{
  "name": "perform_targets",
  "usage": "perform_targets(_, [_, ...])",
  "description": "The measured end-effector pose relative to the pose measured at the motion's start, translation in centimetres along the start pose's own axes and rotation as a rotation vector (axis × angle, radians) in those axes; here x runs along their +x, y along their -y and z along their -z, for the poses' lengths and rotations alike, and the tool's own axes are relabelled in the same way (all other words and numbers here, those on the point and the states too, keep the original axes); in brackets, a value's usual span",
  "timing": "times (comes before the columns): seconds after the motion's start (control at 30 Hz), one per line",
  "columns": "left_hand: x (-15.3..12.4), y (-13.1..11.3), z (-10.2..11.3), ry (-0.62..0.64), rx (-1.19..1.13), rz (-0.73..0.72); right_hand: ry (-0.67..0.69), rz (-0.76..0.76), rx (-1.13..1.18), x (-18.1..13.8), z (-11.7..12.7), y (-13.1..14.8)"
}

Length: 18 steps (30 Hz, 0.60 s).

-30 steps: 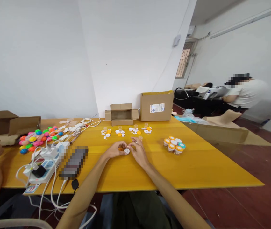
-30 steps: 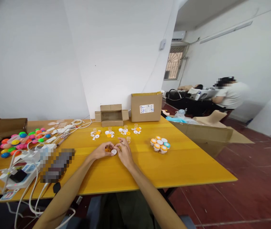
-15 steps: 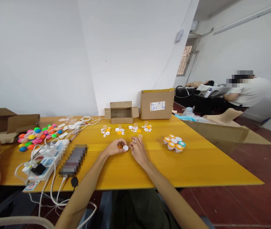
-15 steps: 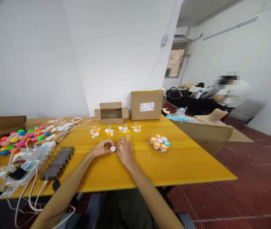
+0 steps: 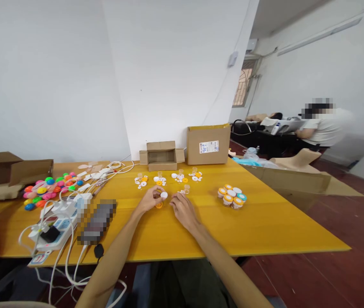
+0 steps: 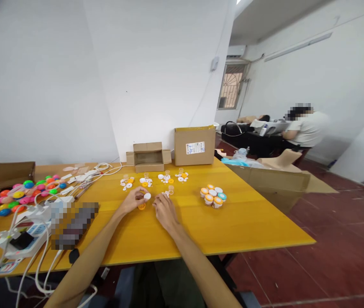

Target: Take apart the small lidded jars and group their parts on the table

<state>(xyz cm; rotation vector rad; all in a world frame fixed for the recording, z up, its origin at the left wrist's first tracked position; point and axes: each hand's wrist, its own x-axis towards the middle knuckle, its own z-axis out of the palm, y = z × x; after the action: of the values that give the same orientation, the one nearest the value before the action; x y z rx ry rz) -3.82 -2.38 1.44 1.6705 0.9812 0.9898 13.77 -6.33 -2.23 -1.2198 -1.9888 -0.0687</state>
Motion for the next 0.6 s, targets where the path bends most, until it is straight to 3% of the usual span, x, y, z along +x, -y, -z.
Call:
perform_targets(0.13, [0.3, 0.1, 0.4, -0.109, 0.024, -0.042, 0.035, 0.067, -0.002, 0.0, 0.6, 0.9])
perform_targets(0.33, [0.5, 0.4, 0.8, -0.156, 0.107, -0.073, 0.182, 0.297, 0.007, 0.0, 1.5, 2.4])
perform_targets(0.6, [0.4, 0.8, 0.8, -0.129, 0.175, -0.109, 0.169, 0.242, -0.032, -0.2, 1.0, 1.9])
